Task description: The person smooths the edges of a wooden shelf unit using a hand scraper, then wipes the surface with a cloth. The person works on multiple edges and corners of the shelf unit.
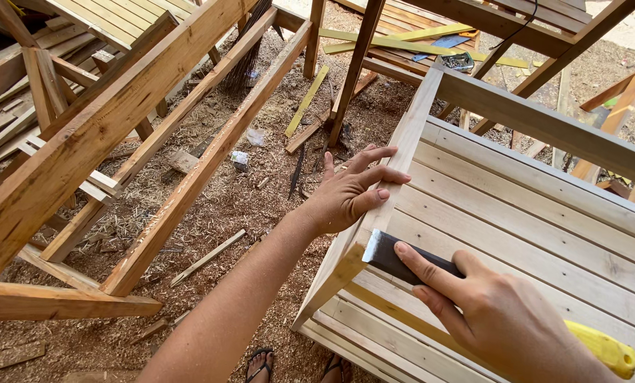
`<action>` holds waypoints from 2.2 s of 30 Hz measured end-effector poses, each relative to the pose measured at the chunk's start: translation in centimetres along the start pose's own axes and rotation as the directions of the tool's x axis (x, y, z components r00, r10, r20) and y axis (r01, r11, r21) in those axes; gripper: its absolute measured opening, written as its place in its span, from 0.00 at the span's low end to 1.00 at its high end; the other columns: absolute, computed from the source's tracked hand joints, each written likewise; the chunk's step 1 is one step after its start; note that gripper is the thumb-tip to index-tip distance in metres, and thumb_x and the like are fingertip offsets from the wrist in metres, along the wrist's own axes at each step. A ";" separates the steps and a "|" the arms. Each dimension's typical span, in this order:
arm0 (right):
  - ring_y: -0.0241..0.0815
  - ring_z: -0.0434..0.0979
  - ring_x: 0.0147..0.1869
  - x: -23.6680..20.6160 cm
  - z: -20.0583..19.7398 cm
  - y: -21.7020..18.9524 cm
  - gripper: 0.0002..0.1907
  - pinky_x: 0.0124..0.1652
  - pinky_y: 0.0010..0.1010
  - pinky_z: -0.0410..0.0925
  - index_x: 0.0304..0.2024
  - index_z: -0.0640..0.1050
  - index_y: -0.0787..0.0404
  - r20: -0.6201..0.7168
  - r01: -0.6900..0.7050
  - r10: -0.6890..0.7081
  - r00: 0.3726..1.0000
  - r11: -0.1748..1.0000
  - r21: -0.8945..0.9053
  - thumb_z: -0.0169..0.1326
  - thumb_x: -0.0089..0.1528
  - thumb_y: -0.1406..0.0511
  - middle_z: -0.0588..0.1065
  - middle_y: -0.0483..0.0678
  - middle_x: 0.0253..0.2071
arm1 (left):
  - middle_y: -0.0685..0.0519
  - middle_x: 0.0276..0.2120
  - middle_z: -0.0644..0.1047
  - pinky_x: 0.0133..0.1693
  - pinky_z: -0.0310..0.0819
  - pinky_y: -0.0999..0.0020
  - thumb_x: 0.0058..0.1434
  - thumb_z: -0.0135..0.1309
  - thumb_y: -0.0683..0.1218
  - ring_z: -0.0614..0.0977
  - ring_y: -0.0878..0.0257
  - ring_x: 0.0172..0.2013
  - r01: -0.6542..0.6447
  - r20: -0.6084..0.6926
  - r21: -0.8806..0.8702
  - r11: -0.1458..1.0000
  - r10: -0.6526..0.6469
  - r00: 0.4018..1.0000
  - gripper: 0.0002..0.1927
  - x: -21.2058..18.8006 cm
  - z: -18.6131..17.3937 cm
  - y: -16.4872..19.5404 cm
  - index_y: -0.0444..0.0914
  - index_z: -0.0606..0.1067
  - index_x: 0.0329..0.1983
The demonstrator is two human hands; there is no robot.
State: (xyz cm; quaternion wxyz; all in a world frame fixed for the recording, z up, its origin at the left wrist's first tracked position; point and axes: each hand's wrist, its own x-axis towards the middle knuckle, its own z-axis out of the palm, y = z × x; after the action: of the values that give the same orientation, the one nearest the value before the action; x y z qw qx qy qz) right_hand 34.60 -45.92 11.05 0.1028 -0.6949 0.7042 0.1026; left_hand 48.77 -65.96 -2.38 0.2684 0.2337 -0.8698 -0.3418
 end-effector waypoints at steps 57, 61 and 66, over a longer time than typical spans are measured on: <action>0.50 0.73 0.14 -1.6 1.5 -1.7 0.32 0.15 0.43 0.71 0.66 0.73 0.34 -0.442 0.139 -0.124 0.888 0.990 0.002 0.59 0.57 0.53 0.69 0.50 0.27 | 0.61 0.74 0.57 0.67 0.18 0.25 0.61 0.30 0.79 0.58 0.55 0.75 -0.034 0.034 -0.051 0.998 0.036 0.999 0.33 0.8 0.3 -0.9 0.67 0.73 0.60; 0.49 0.73 0.15 -1.5 1.7 -1.5 0.32 0.15 0.43 0.71 0.66 0.72 0.33 -0.406 0.101 -0.083 0.910 0.995 0.024 0.59 0.58 0.53 0.70 0.50 0.27 | 0.60 0.74 0.57 0.66 0.16 0.23 0.62 0.30 0.79 0.59 0.54 0.74 -0.041 0.011 -0.069 0.997 0.042 0.999 0.33 0.6 0.4 -0.9 0.65 0.73 0.60; 0.47 0.72 0.12 -1.5 2.2 -1.6 0.32 0.15 0.42 0.70 0.67 0.72 0.34 -0.450 0.161 -0.127 0.884 0.986 0.037 0.57 0.59 0.53 0.70 0.50 0.27 | 0.59 0.74 0.57 0.66 0.16 0.24 0.63 0.33 0.77 0.55 0.53 0.76 -0.041 0.004 -0.098 0.994 0.041 0.999 0.31 0.6 0.5 -0.7 0.63 0.74 0.59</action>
State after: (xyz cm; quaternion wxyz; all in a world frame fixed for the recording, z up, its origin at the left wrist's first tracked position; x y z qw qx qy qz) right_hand 36.19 -43.90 9.38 -0.0287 -0.7460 0.6588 -0.0934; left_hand 48.17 -66.51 -3.05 0.2840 0.2014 -0.8573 -0.3792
